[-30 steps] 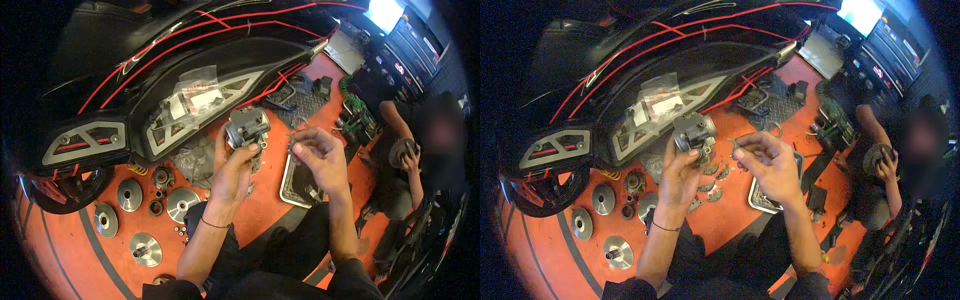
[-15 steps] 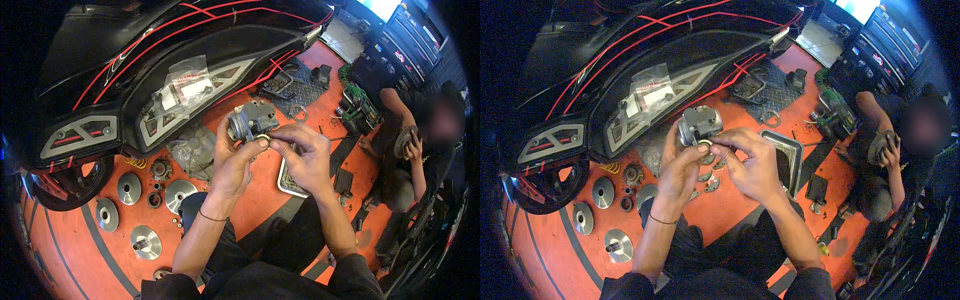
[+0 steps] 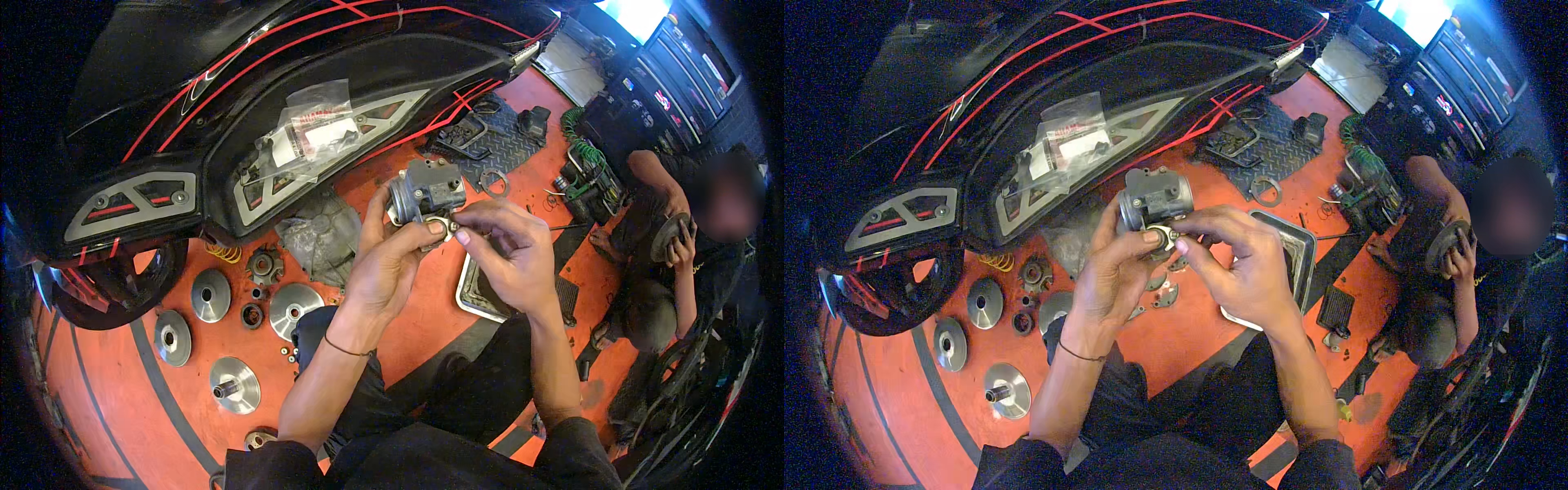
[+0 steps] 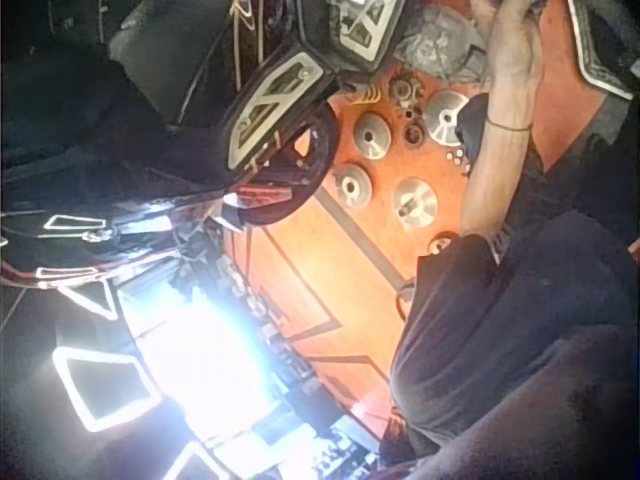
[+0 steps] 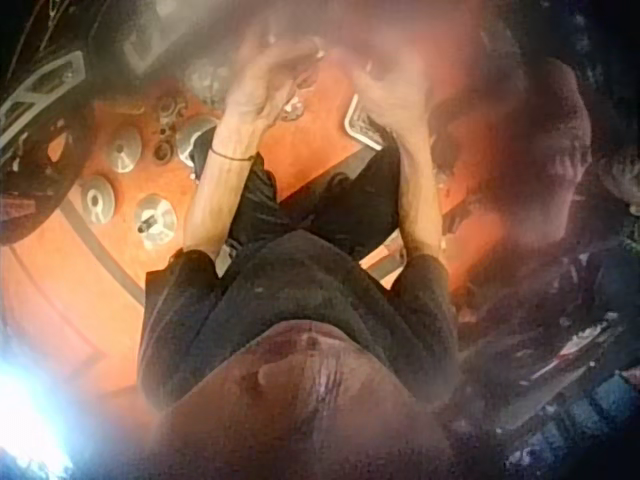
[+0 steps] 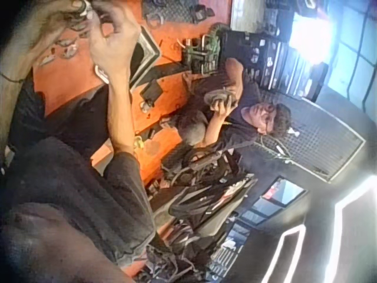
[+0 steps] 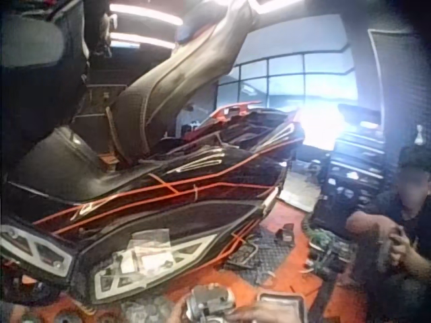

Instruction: The person cleans a motorcycle carburetor by hand and using a screwdriver. The person rotates the carburetor to inspect different sides, wipes parts of it, and uses a screwdriver to loosen or tighten screws on the assembly.

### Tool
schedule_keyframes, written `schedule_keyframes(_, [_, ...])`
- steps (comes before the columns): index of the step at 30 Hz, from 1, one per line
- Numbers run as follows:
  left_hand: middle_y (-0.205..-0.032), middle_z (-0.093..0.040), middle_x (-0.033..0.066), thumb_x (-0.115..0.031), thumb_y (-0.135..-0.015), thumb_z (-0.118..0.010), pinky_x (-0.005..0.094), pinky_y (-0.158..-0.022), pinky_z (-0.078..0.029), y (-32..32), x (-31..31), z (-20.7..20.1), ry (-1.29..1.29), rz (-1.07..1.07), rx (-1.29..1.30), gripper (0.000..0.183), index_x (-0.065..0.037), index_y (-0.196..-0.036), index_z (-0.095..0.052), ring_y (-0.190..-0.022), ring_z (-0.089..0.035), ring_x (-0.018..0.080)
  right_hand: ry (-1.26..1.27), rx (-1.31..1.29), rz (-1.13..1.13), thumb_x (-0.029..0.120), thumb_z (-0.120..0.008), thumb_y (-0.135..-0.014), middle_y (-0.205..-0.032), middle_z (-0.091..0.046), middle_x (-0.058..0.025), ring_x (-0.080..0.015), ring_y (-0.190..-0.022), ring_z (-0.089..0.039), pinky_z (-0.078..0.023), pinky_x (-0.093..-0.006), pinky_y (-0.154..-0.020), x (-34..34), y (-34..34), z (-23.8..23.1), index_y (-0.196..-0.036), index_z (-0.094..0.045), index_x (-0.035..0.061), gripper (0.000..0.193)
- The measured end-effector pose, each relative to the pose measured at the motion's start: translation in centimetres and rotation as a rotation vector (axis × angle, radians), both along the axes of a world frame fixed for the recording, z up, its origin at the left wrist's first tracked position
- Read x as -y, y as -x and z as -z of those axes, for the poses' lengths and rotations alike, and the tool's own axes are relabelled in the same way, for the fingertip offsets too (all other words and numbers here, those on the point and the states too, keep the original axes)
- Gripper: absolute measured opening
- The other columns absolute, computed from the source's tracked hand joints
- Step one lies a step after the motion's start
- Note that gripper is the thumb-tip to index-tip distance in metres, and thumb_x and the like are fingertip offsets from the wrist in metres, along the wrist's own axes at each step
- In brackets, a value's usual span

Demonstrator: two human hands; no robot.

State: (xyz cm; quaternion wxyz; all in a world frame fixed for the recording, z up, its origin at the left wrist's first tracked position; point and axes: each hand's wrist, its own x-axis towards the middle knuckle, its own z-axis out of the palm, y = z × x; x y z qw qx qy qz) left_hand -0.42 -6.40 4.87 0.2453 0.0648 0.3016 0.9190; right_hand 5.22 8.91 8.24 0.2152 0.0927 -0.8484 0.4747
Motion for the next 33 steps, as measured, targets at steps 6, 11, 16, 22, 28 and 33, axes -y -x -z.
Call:
schedule_keyframes(6, [-0.114,-0.057,0.0121,0.007,-0.078,-0.062,0.0359,-0.09,-0.048,0.1,0.0,0.1,-0.034,0.043,0.013,0.071,-0.002,-0.139,-0.026,-0.102,-0.059,0.0202,0.031,-0.034,-0.035,0.002,-0.07,-0.076,-0.089,-0.068,-0.0115,-0.0197,-0.082,-0.065,-0.05,-0.0308,-0.073,-0.1,0.1,0.1,-0.097,-0.07,0.0011,0.021])
schedule_keyframes(11, [-0.112,-0.057,0.013,0.008,-0.078,-0.062,0.0353,-0.089,-0.05,0.3,0.0,0.5,-0.023,0.036,0.007,0.07,-0.003,-0.138,-0.027,-0.1,-0.06,0.02,-0.047,-0.069,-0.062,0.004,-0.07,-0.076,-0.092,-0.068,-0.0119,-0.0206,-0.083,-0.065,-0.05,-0.0304,-0.074,-0.4,0.6,0.5,-0.095,-0.071,0.0009,0.019])
schedule_keyframes(16, [-0.108,-0.059,0.0134,0.008,-0.076,-0.064,0.0344,-0.084,-0.053,0.1,0.4,0.8,-0.007,0.008,0.009,0.068,-0.001,-0.135,-0.031,-0.092,-0.063,0.0196,-0.009,0.06,-0.004,0.004,-0.073,-0.073,-0.09,-0.068,-0.0119,-0.019,-0.081,-0.064,-0.049,-0.0286,-0.073,0.0,0.1,-0.1,-0.091,-0.07,-0.0013,0.019])
schedule_keyframes(22, [-0.109,-0.058,0.0121,0.008,-0.075,-0.065,0.0362,-0.087,-0.052,0.1,-0.1,1.0,0.029,0.031,0.041,0.071,-0.001,-0.136,-0.03,-0.095,-0.062,0.019,-0.043,0.122,0.064,0.006,-0.075,-0.075,-0.087,-0.066,-0.0088,-0.0131,-0.078,-0.06,-0.046,-0.024,-0.068,0.0,-0.6,-0.5,-0.089,-0.068,-0.0035,0.018])
schedule_keyframes(28, [-0.107,-0.059,0.0108,0.006,-0.075,-0.066,0.0354,-0.087,-0.052,0.2,0.2,1.6,0.08,0.004,0.056,0.073,-0.001,-0.137,-0.028,-0.094,-0.063,0.0183,0.009,0.169,0.055,0.006,-0.076,-0.076,-0.085,-0.065,-0.0064,-0.0093,-0.073,-0.058,-0.045,-0.0219,-0.063,0.1,-0.1,0.4,-0.088,-0.068,-0.0034,0.018])
schedule_keyframes(33, [-0.106,-0.06,0.0102,0.005,-0.076,-0.066,0.0348,-0.086,-0.052,0.1,0.3,1.1,0.04,0.029,0.082,0.072,-0.001,-0.138,-0.028,-0.092,-0.063,0.0182,0.141,0.21,0.092,0.003,-0.076,-0.076,-0.085,-0.066,-0.0072,-0.0096,-0.076,-0.06,-0.046,-0.0213,-0.065,0.2,-0.3,0.8,-0.09,-0.067,-0.0036,0.018])
